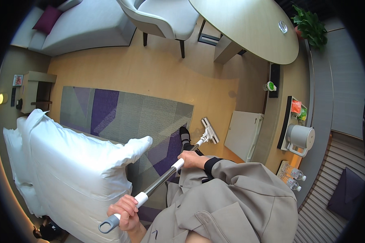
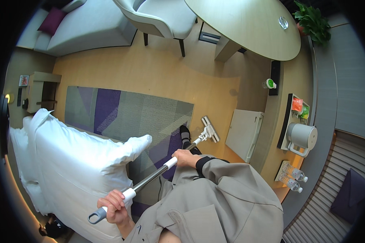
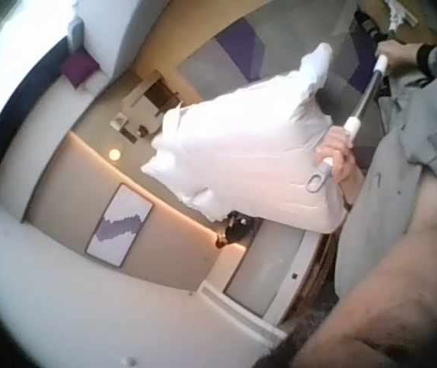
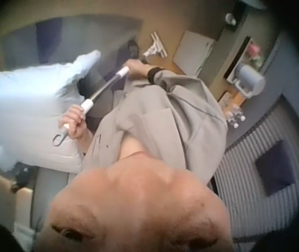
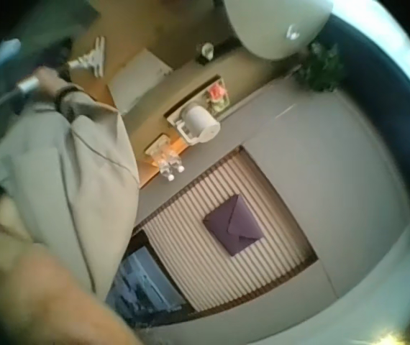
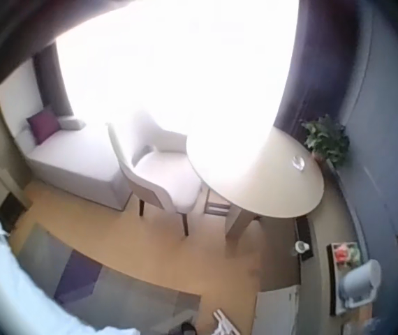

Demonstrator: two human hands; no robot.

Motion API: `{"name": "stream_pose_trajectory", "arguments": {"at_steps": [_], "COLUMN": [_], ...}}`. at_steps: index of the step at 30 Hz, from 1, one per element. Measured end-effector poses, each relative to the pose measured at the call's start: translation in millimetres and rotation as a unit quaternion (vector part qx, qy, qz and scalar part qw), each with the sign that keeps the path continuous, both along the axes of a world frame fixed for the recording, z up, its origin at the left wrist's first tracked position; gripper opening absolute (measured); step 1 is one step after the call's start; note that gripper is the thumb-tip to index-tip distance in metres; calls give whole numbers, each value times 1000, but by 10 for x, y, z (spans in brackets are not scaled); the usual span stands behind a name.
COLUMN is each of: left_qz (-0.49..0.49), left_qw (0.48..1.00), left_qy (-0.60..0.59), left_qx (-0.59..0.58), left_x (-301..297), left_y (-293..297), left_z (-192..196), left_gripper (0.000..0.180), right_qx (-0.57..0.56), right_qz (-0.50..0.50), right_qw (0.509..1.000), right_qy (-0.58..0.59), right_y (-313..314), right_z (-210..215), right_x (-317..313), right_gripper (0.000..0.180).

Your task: Vacuuming the floor of a hotel room.

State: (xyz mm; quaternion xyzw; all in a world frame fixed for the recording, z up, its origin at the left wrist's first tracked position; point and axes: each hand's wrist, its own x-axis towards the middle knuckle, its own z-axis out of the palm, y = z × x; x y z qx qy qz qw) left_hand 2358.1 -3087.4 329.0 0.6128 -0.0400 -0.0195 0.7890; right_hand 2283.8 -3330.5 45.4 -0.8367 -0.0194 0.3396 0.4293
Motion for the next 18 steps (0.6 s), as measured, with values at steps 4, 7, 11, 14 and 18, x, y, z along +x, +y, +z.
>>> {"name": "stream_pose_trajectory", "arguments": {"at_steps": [4, 7, 11, 14, 18], "left_qz": [-51, -89, -288, -404, -607], "left_qw": [999, 996, 954, 912, 790], "left_qy": [-14, -19, -44, -43, -82], "left_qx": [-10, -21, -70, -61, -42], "left_x": [529, 835, 1473, 1988, 3017], "left_y": [-455, -740, -1079, -1397, -1808], "left_z": [105, 153, 184, 254, 176], "left_gripper": [25, 27, 22, 26, 44], "right_qx": [39, 9, -7, -6, 1], "right_qz": [-42, -49, -101, -115, -146], "right_qw": [998, 998, 994, 991, 985], "right_qy": [4, 25, 51, 67, 86], "right_y": [-300, -481, -774, -1045, -1288], "right_z": [125, 205, 315, 345, 267], "right_x": [309, 489, 736, 928, 1201], "right_gripper": [8, 16, 17, 23, 29]}}
